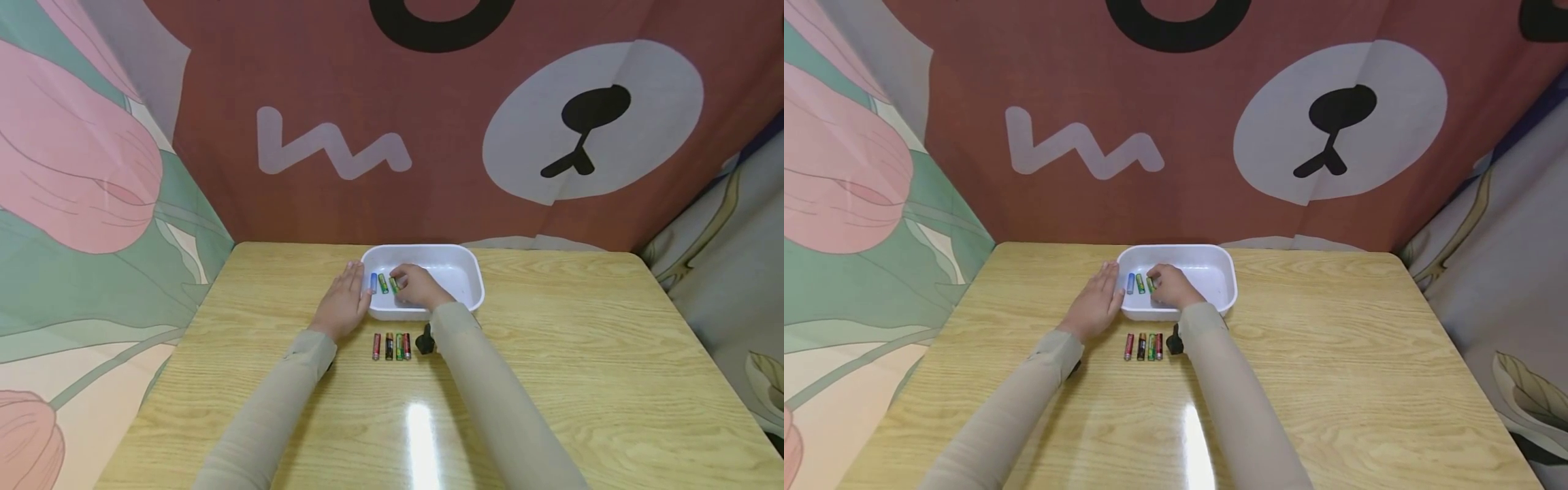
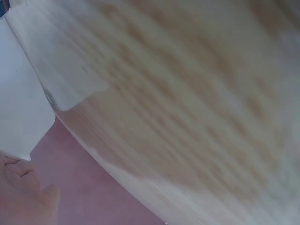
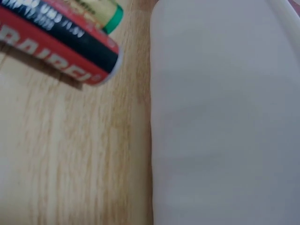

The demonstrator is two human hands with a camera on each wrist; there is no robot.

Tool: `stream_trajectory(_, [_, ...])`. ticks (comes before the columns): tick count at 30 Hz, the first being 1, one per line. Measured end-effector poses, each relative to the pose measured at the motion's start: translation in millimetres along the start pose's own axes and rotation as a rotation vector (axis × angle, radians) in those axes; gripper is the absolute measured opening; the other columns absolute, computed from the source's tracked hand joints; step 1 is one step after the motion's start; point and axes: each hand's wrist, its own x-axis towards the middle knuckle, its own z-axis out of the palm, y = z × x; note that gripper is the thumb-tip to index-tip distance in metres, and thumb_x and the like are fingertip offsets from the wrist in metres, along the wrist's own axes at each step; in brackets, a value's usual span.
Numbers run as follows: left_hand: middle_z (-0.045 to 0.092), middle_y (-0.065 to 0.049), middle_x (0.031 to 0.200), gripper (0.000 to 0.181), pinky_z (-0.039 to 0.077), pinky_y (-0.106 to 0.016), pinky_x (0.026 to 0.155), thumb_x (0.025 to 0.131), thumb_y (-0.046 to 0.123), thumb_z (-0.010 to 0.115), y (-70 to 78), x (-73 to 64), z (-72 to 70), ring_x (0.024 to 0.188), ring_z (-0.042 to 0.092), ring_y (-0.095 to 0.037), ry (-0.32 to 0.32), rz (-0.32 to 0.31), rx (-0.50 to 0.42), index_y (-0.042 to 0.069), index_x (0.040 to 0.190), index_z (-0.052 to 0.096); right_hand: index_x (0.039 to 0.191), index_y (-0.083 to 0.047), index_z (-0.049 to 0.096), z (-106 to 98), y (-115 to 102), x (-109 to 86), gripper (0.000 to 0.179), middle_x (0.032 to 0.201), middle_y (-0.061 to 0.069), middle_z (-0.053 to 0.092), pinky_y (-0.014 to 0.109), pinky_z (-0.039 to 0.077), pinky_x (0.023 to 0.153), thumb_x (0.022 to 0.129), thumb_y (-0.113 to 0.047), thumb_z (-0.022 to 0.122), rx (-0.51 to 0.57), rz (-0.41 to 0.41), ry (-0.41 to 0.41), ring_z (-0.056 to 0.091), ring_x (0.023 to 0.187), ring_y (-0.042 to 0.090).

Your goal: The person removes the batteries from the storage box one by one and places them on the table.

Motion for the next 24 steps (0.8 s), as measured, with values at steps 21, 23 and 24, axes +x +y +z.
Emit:
stream_trajectory(21, [0.019,-0.017,0.167,0.067,0.016,-0.046,0.126,0.11,0.036,0.034,-1.2,0.3,1.1,0.155,0.01,-0.029,0.009,-0.004,-0.016,-0.002,0.161,0.014,0.132,0.0,0.065,-2.2,-0.5,-1.1,0.052,0.123,0.013,0.068,0.034,0.059,0.088,0.081,0.002,0.078,0.133,-0.04,0.07,0.064,0.107,0.026])
stream_trajectory(23, [0.018,-0.018,0.167,0.067,0.016,-0.046,0.126,0.11,0.036,0.034,-1.1,0.7,1.8,0.155,0.01,-0.029,0.01,-0.001,-0.018,-0.002,0.16,0.014,0.132,0.001,0.065,-3.2,-0.8,-1.9,0.052,0.123,0.013,0.069,0.034,0.058,0.089,0.081,0.001,0.078,0.124,-0.059,0.076,0.065,0.106,0.026])
stream_trajectory(24, [0.018,-0.017,0.167,0.067,0.016,-0.046,0.126,0.11,0.036,0.034,-1.0,0.8,2.2,0.155,0.01,-0.029,0.01,0.0,-0.017,-0.002,0.16,0.014,0.131,0.001,0.065,-3.7,-1.3,-2.4,0.052,0.122,0.014,0.069,0.034,0.058,0.088,0.081,0.001,0.078,0.121,-0.066,0.08,0.065,0.105,0.025])
